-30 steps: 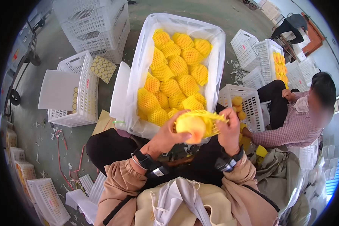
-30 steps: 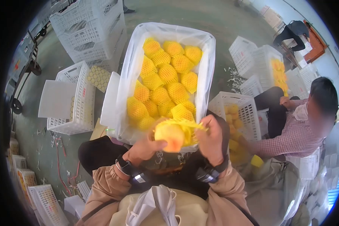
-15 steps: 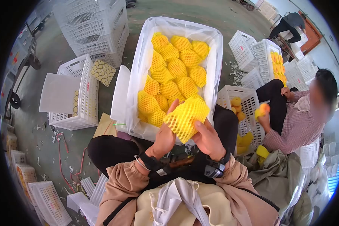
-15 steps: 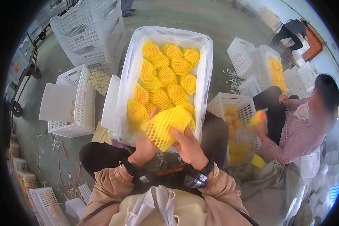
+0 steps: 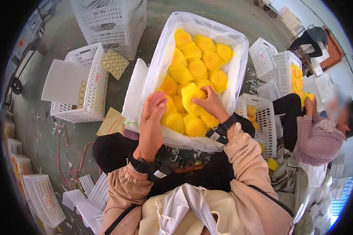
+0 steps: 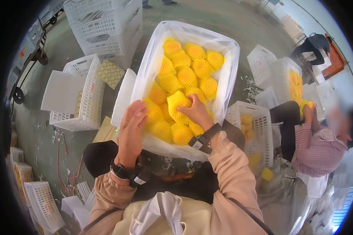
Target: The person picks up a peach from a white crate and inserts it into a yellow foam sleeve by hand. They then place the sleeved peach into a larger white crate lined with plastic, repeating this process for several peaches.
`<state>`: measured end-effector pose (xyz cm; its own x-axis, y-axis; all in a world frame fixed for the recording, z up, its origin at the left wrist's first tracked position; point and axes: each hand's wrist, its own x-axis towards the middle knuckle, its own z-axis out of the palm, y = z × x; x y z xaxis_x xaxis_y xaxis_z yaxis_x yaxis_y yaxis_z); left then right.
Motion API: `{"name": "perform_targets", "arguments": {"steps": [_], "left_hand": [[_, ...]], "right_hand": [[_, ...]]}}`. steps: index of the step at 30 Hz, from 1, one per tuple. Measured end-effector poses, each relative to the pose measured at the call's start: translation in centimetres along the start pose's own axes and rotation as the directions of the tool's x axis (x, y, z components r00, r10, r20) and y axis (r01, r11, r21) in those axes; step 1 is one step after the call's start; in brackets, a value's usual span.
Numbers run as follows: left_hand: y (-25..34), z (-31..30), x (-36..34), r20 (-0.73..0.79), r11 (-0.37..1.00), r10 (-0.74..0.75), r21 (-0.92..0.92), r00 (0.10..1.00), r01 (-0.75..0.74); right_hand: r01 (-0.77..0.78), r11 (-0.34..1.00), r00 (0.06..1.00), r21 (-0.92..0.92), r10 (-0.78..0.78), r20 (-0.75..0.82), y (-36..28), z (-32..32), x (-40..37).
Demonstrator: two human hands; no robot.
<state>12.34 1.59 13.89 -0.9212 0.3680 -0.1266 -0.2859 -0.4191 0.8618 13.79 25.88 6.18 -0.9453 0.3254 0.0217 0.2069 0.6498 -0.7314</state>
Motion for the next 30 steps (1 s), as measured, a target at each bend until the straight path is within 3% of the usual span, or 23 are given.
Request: {"name": "perform_targets", "arguments": {"steps": [2,4,8,10,14,17,19,20,22,24,26,28,29,30], "left_hand": [[0.2,-0.1,-0.2,-0.004,1.000,0.006,0.002,1.000,-0.006],[0.5,-0.5,-0.2,-0.005,1.000,0.009,0.005,1.000,-0.009],[1.0,-0.8,-0.2,-0.044,0.999,0.011,-0.040,0.999,-0.012],[1.1,-0.8,-0.3,-0.039,0.999,0.012,-0.048,0.999,-0.014],[1.5,-0.4,-0.5,-0.032,0.997,-0.002,-0.072,0.999,-0.001],[1.3,-0.3,-0.7,-0.011,0.999,-0.004,-0.046,1.000,0.004],[1.3,-0.3,-0.5,0.026,1.000,0.011,-0.016,1.000,-0.011],[1.1,-0.3,-0.5,0.012,1.000,0.004,-0.009,1.000,-0.004],[0.7,-0.2,-0.2,0.030,1.000,-0.008,0.003,1.000,0.008],[0.1,-0.3,-0.1,-0.016,1.000,-0.015,-0.002,1.000,0.015],[-0.3,-0.1,0.0,0.018,1.000,-0.022,-0.001,1.000,0.022],[-0.6,0.4,0.1,0.056,0.998,-0.008,0.057,0.998,0.004],[-1.1,0.7,0.1,0.077,0.988,0.033,0.151,0.996,-0.044],[-1.3,1.4,0.4,0.045,0.996,-0.023,0.082,0.999,0.019]], "right_hand": [[-0.019,1.000,0.998,-0.003,0.019,0.053,0.3,1.2,0.5],[-0.036,0.990,0.988,-0.140,0.057,0.144,0.0,1.8,0.6],[-0.061,0.997,0.964,-0.040,0.069,0.256,0.5,2.7,0.5],[0.137,0.963,0.990,-0.233,-0.125,0.066,2.5,4.4,0.1],[0.119,0.963,0.991,-0.241,-0.132,-0.037,2.4,5.7,-1.5],[0.014,0.981,0.989,-0.196,-0.043,-0.144,1.5,6.6,-2.7],[0.090,0.859,0.977,-0.504,-0.175,-0.123,0.5,5.9,-2.6],[0.078,0.860,0.975,-0.504,-0.171,-0.142,0.8,5.3,-2.4],[0.283,0.861,0.917,-0.423,-0.373,-0.144,2.0,3.5,-1.2],[0.339,0.929,0.903,-0.151,-0.366,-0.224,0.0,-3.6,-1.5],[0.338,0.913,0.782,-0.226,-0.407,-0.473,-1.4,-11.3,-4.0],[0.133,0.981,0.758,0.138,-0.011,-0.652,-2.9,-17.5,-8.6],[0.087,0.986,0.724,0.145,0.037,-0.689,-1.5,-19.9,-10.6],[0.033,0.988,0.678,0.148,0.086,-0.730,0.0,-22.4,-13.1]]}}
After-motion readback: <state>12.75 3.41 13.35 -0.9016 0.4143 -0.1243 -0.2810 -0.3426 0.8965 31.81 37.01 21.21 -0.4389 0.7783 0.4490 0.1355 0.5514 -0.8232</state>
